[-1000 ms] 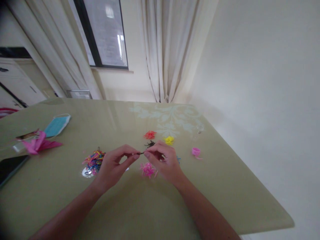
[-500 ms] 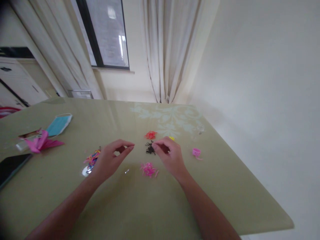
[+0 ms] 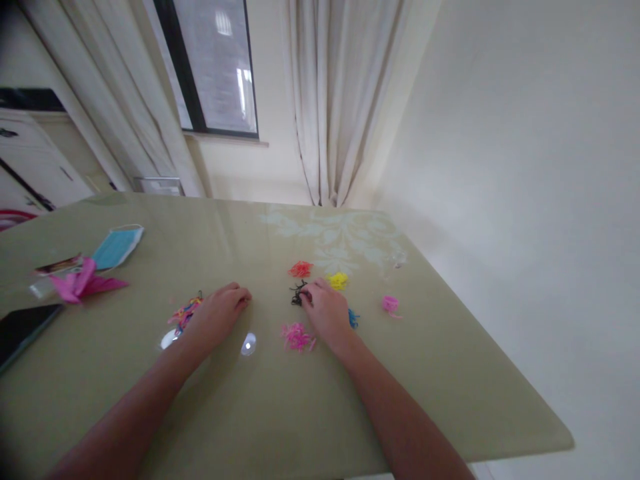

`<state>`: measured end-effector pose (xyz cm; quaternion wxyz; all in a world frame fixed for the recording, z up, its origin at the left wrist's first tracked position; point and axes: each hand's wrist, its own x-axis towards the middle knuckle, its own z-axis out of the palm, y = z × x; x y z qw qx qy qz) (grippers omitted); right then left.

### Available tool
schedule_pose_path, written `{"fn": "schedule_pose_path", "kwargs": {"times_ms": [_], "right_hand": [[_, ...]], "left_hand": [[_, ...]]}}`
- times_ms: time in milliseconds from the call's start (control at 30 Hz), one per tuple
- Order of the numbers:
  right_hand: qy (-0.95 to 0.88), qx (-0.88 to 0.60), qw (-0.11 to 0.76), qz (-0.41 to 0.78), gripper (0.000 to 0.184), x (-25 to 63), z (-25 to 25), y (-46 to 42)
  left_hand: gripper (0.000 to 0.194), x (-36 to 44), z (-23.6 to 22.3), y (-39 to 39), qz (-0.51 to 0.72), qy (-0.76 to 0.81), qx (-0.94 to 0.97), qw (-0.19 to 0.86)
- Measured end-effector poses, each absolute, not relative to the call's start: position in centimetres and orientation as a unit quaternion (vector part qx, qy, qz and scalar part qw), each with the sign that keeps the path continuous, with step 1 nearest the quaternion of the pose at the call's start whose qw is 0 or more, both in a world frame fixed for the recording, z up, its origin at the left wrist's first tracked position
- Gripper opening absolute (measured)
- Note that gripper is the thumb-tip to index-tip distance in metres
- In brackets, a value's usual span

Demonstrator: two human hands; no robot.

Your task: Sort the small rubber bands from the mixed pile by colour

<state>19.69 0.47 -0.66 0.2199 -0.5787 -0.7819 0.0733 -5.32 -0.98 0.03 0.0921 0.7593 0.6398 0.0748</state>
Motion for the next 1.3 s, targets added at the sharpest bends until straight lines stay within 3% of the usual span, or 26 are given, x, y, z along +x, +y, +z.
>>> {"fn": "schedule_pose_path", "kwargs": {"times_ms": [167, 267, 367, 567, 833, 1300], "right_hand": [[-0.776, -0.573, 0.255, 0.060, 0.017, 20.1, -0.3, -0.2], [-0.786, -0.518, 0.326, 0.079, 0.016, 20.1, 0.3, -1.1], [-0.789, -0.460, 0.392, 0.113, 0.013, 19.6, 1.1, -2.4], [-0.774, -0.405, 0.458, 0.165, 0.018, 18.6, 1.9, -4.6], [-0.761, -0.396, 0.487, 0.167, 0.016, 18.4, 1.9, -5.1], [-0.724, -0.405, 0.490, 0.270, 0.017, 18.8, 2.4, -4.6]], "left_hand": [[0.025, -5.4, 0.5, -0.8, 0.167, 0.627, 0.749, 0.137], [0.017, -5.1, 1.6, -1.0, 0.320, 0.564, 0.713, 0.268], [0.027, -4.5, 2.8, -1.7, 0.440, 0.480, 0.642, 0.405], [0.028, -2.7, 3.5, -3.2, 0.488, 0.406, 0.558, 0.535], [0.028, -1.8, 2.7, -3.6, 0.460, 0.359, 0.548, 0.600], [0.030, -1.7, 2.6, -3.5, 0.460, 0.371, 0.574, 0.566]]}}
